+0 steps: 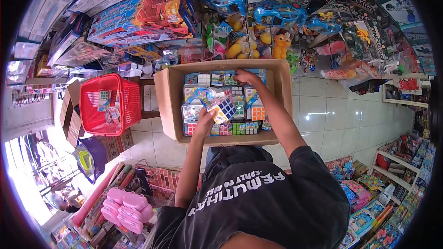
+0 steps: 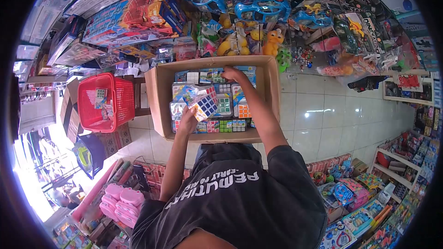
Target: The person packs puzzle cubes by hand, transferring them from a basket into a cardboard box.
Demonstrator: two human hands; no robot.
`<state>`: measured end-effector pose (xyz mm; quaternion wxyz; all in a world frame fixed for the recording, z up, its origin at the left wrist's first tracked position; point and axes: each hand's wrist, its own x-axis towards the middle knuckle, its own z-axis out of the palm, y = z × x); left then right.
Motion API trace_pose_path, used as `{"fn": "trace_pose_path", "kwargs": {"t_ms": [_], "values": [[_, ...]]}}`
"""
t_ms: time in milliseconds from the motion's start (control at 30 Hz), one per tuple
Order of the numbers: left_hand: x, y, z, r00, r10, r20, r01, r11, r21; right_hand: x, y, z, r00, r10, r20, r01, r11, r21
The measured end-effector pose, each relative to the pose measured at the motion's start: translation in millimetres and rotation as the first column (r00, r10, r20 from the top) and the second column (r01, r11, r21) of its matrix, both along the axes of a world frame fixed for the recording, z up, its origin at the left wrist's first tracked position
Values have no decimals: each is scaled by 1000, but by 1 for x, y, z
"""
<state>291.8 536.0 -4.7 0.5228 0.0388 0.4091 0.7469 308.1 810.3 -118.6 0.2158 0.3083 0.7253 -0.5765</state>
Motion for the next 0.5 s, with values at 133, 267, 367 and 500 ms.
{"fn": "trace_pose_path", "kwargs": {"t_ms": [133,267,367,500], "values": [[2,-6,-5,1000,12,3,-12,1000,-1,-11,-4,-17,994,-102,-31,90,962,-259],[-3,-11,-1,999,32,20,-32,999,8,-12,-25,8,969,-246,-40,218,915,-339],[-11,-14,4,998,56,19,-56,998,-3,-22,-29,-14,969,-244,21,234,897,-376],[-27,-27,5,997,67,-28,-66,997,44,-32,-28,-42,977,214,-27,-194,928,319]]}}
